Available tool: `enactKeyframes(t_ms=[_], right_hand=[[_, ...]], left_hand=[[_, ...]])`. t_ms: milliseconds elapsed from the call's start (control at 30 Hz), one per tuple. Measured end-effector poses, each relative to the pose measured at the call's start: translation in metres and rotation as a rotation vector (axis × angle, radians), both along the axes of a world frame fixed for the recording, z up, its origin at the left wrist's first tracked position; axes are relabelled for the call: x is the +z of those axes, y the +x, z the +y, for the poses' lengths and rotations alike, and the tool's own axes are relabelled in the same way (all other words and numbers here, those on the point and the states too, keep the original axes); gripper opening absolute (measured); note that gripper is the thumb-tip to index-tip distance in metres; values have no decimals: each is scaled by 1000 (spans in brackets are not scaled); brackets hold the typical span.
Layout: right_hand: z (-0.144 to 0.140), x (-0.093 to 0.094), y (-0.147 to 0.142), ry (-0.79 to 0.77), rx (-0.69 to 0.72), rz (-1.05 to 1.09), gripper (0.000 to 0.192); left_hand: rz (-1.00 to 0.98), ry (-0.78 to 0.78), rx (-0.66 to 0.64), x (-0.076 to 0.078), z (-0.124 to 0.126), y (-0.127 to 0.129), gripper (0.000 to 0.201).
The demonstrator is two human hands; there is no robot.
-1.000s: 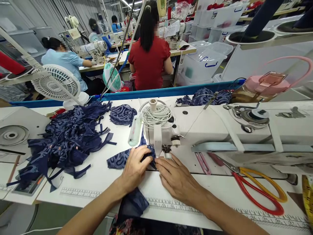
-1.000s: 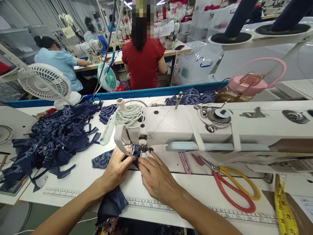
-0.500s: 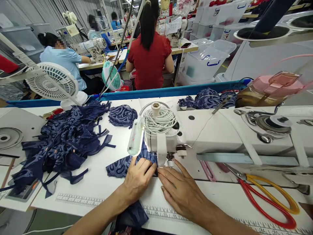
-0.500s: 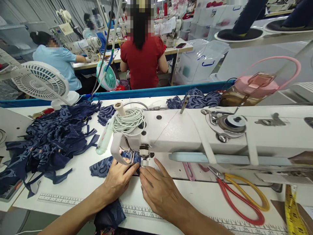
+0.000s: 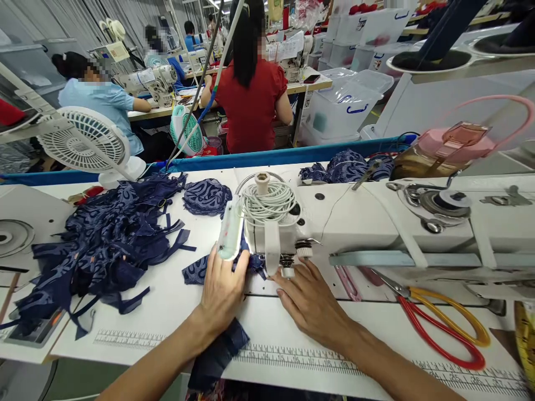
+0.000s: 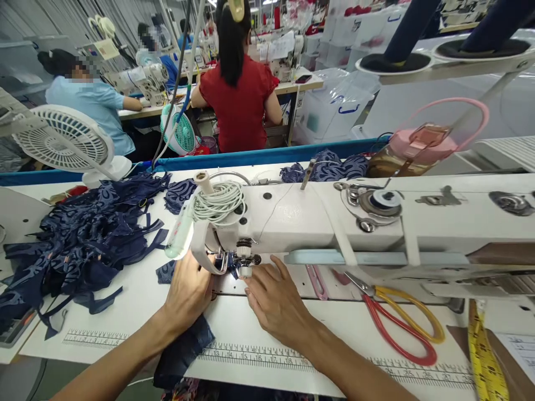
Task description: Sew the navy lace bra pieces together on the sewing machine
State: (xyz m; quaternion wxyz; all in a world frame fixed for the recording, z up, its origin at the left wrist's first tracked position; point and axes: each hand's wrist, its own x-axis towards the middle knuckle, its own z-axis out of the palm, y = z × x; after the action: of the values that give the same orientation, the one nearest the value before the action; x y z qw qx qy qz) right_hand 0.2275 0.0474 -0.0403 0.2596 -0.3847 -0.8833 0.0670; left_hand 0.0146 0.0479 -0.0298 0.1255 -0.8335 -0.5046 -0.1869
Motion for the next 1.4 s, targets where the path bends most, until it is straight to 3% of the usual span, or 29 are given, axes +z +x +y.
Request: enactKeyframes(t_ms=[67, 167, 267, 333, 400, 467, 533, 700, 800, 900, 1000, 1067, 1267, 1400], right_hand=[[4, 2, 0, 28, -6, -52, 33], [11, 4, 1, 47, 42, -123, 37], [15, 4, 0, 33, 90, -107, 37], [15, 2, -1, 15, 94, -63, 37], [13, 0, -4, 2, 77, -17, 36], [11, -3, -7, 3, 59, 18, 36], [9, -5, -10, 17, 50, 37, 36], [8, -9, -9, 30, 40, 31, 40], [8, -9, -9, 16, 41, 31, 39], [8, -7, -9, 4, 48, 40, 35], [8, -6, -9, 17, 35, 45, 33], [8, -5, -9, 26, 27, 43, 34], [8, -6, -10, 11, 31, 46, 34], [12, -9, -10, 61, 15, 87, 30]], left_hand=[[-18, 60, 29, -4, -23, 4, 35], [-4, 5, -120, -13, -44, -11, 35], [130, -3, -97, -10, -29, -54, 36], [164, -14, -64, 1, -9, -84, 41], [153, 15, -2, 15, 7, -98, 41], [121, 46, 43, 23, 14, -91, 29], [84, 53, 51, 22, 12, -65, 15], [-11, 93, 163, -2, 11, -2, 16], [13, 237, 179, -4, 20, 1, 7], [49, 350, 80, 6, 20, -6, 15], [75, 207, -114, 12, 6, -7, 21], [73, 55, -155, 10, -6, -5, 19], [-48, -147, 28, 3, -14, -7, 15], [-173, -213, 9, 6, -5, -11, 24]])
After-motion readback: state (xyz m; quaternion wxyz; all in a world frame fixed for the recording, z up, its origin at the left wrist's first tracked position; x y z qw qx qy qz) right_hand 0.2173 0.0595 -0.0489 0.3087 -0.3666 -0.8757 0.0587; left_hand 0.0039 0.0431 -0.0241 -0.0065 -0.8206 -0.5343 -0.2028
